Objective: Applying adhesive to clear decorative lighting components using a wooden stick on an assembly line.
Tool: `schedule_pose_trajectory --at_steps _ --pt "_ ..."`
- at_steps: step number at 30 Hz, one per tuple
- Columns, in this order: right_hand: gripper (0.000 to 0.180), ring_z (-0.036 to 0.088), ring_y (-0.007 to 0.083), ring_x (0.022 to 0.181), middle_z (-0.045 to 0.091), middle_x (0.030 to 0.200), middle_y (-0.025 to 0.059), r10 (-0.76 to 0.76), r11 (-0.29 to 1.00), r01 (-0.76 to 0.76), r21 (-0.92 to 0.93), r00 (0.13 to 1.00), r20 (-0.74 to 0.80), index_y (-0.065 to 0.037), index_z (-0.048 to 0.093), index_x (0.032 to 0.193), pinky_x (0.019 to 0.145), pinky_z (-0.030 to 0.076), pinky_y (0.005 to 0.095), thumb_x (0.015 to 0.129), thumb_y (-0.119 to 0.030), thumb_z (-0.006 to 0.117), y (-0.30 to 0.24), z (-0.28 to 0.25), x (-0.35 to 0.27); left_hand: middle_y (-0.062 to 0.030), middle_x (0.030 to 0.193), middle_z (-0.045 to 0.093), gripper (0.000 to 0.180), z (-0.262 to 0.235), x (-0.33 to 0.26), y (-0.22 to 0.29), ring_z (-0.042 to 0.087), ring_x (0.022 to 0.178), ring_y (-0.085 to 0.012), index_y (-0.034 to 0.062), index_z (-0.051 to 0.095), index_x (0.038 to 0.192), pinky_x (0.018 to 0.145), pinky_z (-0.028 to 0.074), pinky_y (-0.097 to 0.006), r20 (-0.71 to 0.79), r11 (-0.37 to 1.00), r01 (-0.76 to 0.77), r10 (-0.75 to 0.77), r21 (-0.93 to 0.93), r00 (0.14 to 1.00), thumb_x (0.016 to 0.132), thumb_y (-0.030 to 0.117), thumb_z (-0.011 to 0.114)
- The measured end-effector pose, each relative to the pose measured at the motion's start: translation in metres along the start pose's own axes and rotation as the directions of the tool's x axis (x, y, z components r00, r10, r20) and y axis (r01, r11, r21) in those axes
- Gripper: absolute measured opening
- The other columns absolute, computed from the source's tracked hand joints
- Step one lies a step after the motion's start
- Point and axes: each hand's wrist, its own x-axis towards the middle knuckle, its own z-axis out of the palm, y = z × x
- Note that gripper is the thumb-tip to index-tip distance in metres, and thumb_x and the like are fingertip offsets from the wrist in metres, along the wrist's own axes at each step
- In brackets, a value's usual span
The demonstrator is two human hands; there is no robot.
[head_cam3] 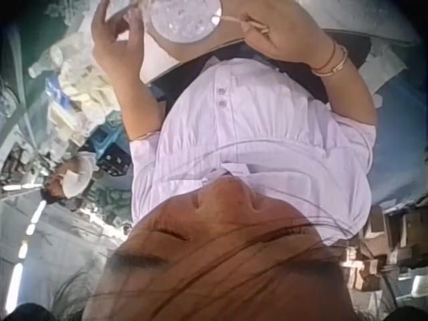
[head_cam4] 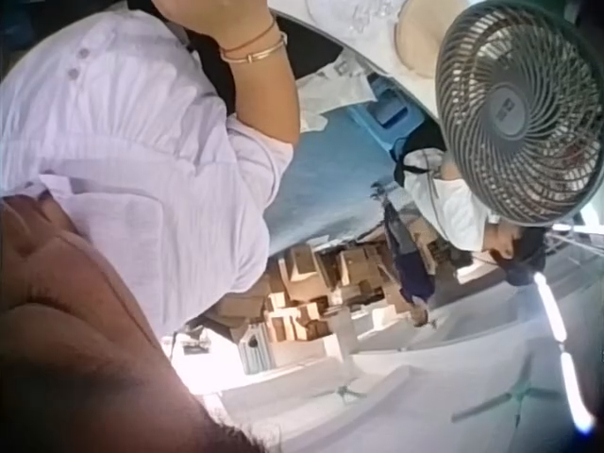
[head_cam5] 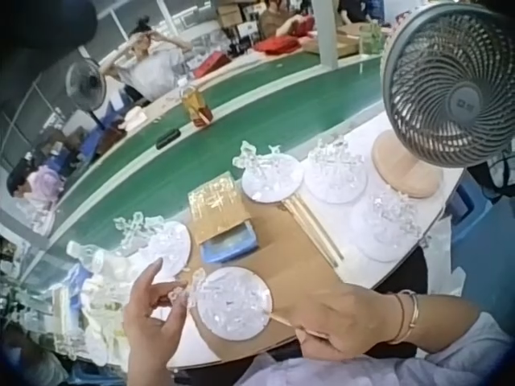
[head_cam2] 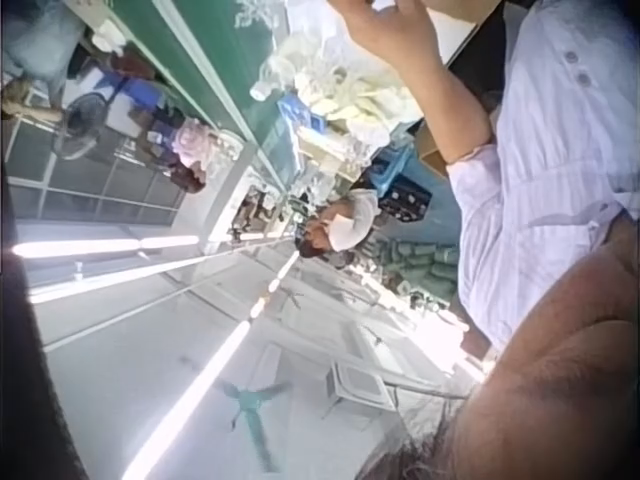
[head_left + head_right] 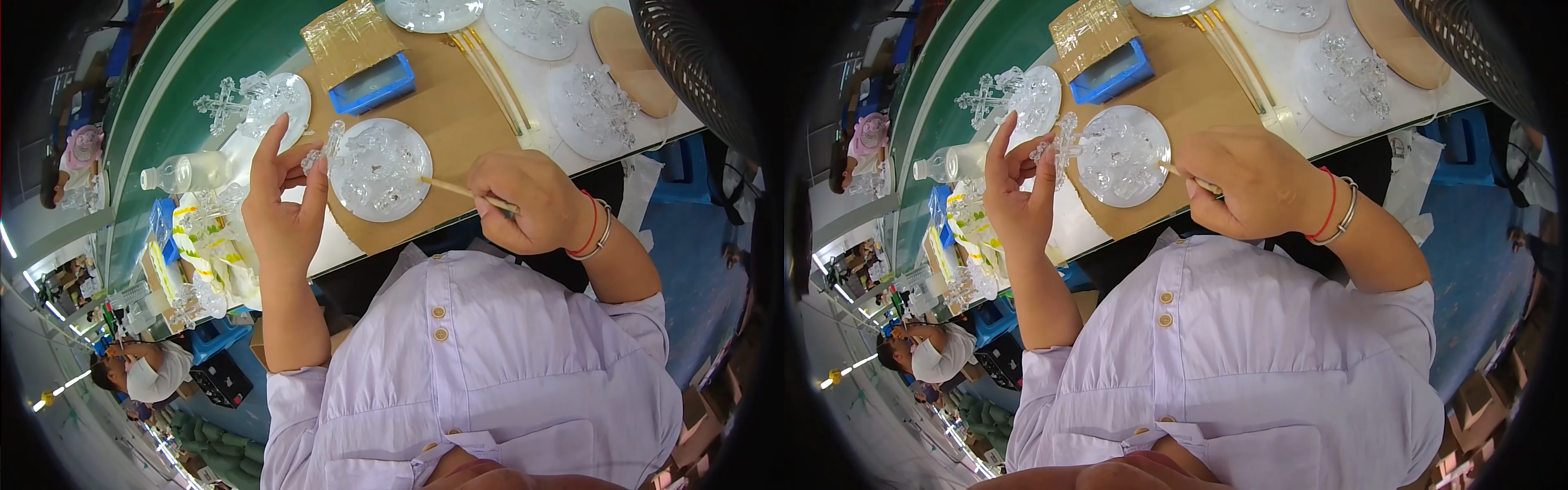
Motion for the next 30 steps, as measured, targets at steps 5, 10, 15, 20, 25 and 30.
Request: schedule_pose_trajectory --at_steps 5,10,15,20,25,30 --pt "0.012 0.054 0.0289 0.059 0.054 0.072 0.0116 0.028 1.000 -0.028 -0.008 1.000 -0.013 -0.002 0.050 0.081 0.054 0.044 0.0341 0.072 0.004 0.056 0.000 0.002 -0.002 -0.0116 0.096 0.070 0.053 0.000 -0.001 0.005 0.066 0.078 -0.0127 0.0071 0.049 0.134 0.069 0.054 -0.025 -0.018 1.000 0.024 -0.024 0.013 1.000 0.084 0.002 0.067" --pt "0.010 0.054 0.0283 0.059 0.055 0.073 0.0118 -0.027 1.000 0.027 0.007 1.000 -0.007 -0.002 0.051 0.082 0.054 0.044 0.0336 0.074 0.003 0.056 -0.003 0.003 -0.002 -0.0104 0.098 0.071 0.052 0.000 -0.003 0.008 0.064 0.077 -0.0087 0.0055 0.046 0.136 0.071 0.052 -0.022 -0.010 0.996 0.014 -0.014 0.088 1.000 0.087 0.001 0.064" --pt "0.011 0.054 0.0271 0.059 0.055 0.072 0.0113 0.090 0.996 -0.091 -0.014 0.994 -0.068 -0.002 0.051 0.083 0.055 0.043 0.0336 0.075 0.002 0.056 0.001 -0.001 -0.004 -0.0103 0.096 0.071 0.052 0.000 -0.005 0.008 0.066 0.073 -0.0121 0.0089 0.049 0.133 0.065 0.054 -0.024 -0.039 0.996 0.023 -0.020 0.081 0.999 0.085 0.003 0.066" --pt "0.010 0.052 0.0265 0.058 0.054 0.072 0.0107 0.038 0.999 -0.039 -0.029 0.999 -0.027 -0.002 0.050 0.082 0.054 0.043 0.0332 0.075 0.002 0.056 -0.002 0.001 -0.007 -0.0099 0.097 0.071 0.052 0.000 -0.006 0.009 0.065 0.074 -0.0106 0.0082 0.048 0.134 0.067 0.053 -0.023 -0.025 0.994 0.041 -0.039 0.097 0.999 0.086 0.003 0.064" --pt "0.010 0.051 0.0265 0.057 0.054 0.071 0.0105 0.027 1.000 -0.027 -0.010 0.999 -0.026 -0.003 0.050 0.082 0.054 0.042 0.0332 0.075 0.002 0.056 -0.004 0.000 -0.006 -0.0092 0.098 0.071 0.051 -0.002 -0.005 0.012 0.064 0.074 -0.0093 0.0077 0.046 0.135 0.069 0.053 -0.023 -0.017 0.992 0.036 -0.034 0.119 0.999 0.087 0.003 0.063" --pt "0.010 0.051 0.0270 0.057 0.053 0.071 0.0106 0.035 0.998 -0.036 -0.046 0.999 -0.028 -0.003 0.050 0.082 0.054 0.042 0.0334 0.075 0.002 0.055 -0.004 0.000 -0.008 -0.0089 0.099 0.071 0.052 -0.002 -0.005 0.013 0.063 0.072 -0.0087 0.0082 0.047 0.135 0.066 0.052 -0.022 -0.022 0.992 0.049 -0.047 0.117 0.999 0.086 0.002 0.063"
